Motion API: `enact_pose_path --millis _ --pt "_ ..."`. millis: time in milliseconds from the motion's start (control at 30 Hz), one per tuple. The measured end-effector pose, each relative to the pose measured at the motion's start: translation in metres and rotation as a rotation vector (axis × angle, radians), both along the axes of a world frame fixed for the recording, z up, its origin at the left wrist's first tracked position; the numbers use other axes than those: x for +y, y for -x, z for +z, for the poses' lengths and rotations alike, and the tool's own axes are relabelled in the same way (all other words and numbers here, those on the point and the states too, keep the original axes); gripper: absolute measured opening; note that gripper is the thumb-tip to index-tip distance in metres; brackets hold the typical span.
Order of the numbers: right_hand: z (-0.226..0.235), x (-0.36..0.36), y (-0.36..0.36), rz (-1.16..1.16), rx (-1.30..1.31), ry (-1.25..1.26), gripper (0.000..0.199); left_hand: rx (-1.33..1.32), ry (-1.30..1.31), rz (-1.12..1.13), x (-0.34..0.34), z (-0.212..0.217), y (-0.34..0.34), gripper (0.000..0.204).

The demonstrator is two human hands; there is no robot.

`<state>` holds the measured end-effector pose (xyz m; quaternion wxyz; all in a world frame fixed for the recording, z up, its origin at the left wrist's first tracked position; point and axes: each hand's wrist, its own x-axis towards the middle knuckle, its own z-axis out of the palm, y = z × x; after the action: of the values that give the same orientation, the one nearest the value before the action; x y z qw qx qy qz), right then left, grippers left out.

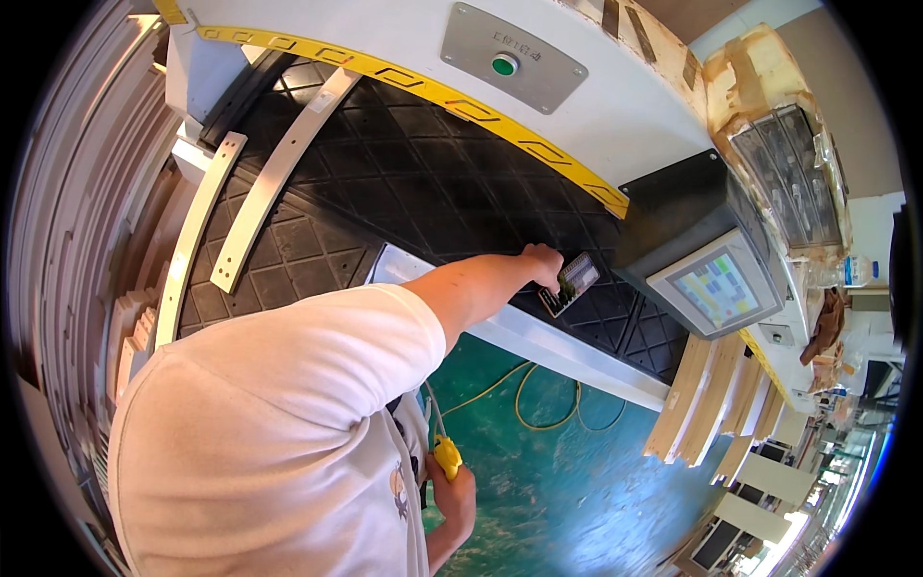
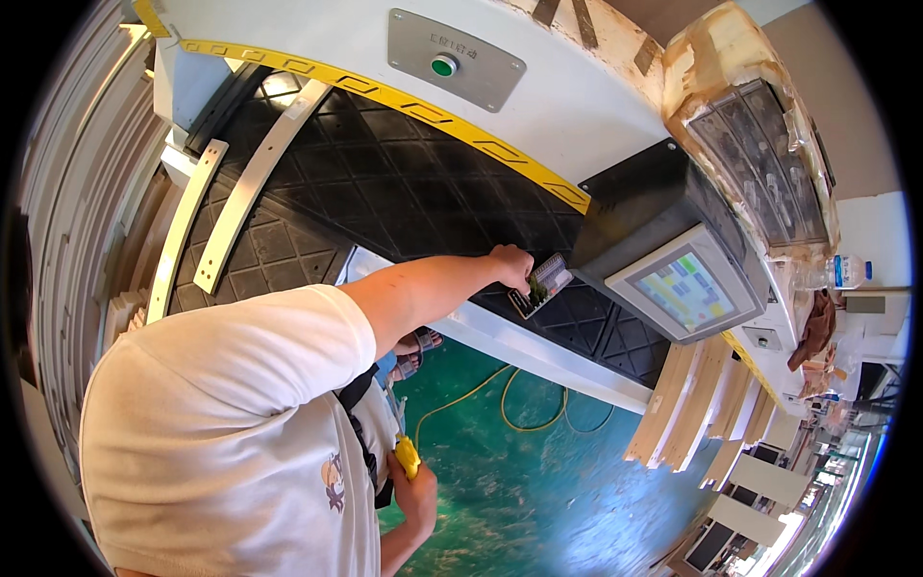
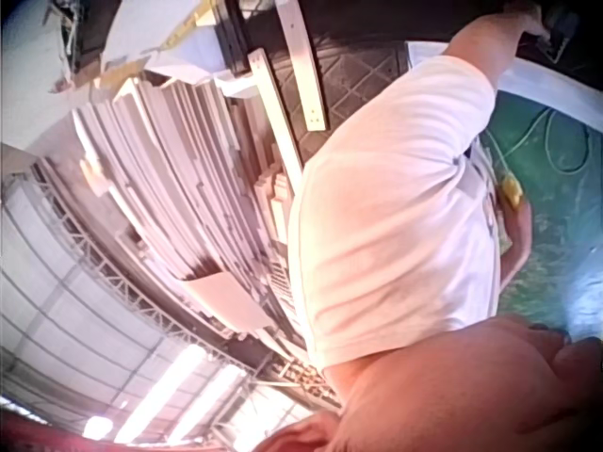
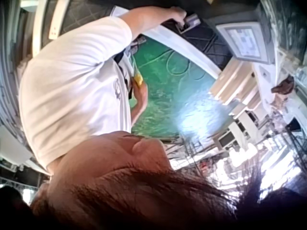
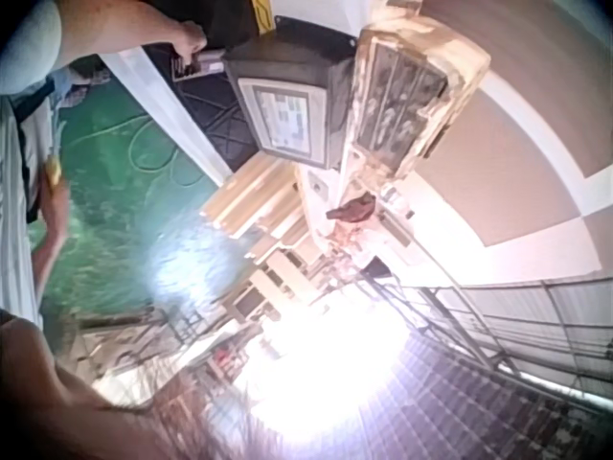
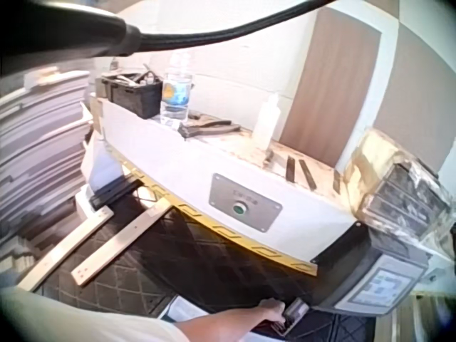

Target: The person picks up wood pieces, places them on a machine surface, and uses an air nozzle to blow dust off the surfaces and edges.

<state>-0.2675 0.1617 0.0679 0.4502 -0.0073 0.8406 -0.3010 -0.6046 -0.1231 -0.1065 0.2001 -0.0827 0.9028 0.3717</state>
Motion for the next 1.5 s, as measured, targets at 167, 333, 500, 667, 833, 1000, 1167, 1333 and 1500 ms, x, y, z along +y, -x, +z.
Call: enact_pose_path --millis 167,333,500,667,833,1000,1167,1333,1500 --pt "0.016 0.019 -0.013 -0.071 0.020 0.028 0.027 0.063 0.047 0.143 0.011 -0.015 0.003 0.039" --pt "0.042 0.074 -0.025 -0.440 0.221 0.006 0.021 0.101 0.055 0.171 0.010 -0.015 0.000 0.045" --pt "0.067 0.124 -0.065 -0.500 0.211 0.207 0.030 0.138 0.049 0.141 0.006 -0.021 0.000 0.046" --pt "0.125 0.113 -0.063 -0.698 0.216 0.020 0.025 0.129 -0.051 0.111 -0.002 -0.022 -0.001 0.043" --pt "0.108 0.131 -0.083 -0.698 0.275 -0.018 0.024 0.097 -0.029 0.103 -0.002 -0.016 -0.001 0.041" --pt "0.086 0.137 -0.097 -0.653 0.176 0.114 0.021 0.081 -0.019 0.040 -0.001 -0.010 -0.003 0.045" --pt "0.077 0.128 -0.106 -0.511 0.042 0.131 0.024 0.070 0.080 0.122 0.015 -0.013 0.001 0.045" --pt "0.048 0.122 -0.109 -0.655 0.210 0.084 0.024 0.127 0.073 0.252 0.013 -0.018 0.000 0.055" --pt "0.065 0.066 -0.066 -0.519 0.217 -0.011 0.021 0.212 -0.506 0.240 -0.020 -0.029 -0.026 0.042"
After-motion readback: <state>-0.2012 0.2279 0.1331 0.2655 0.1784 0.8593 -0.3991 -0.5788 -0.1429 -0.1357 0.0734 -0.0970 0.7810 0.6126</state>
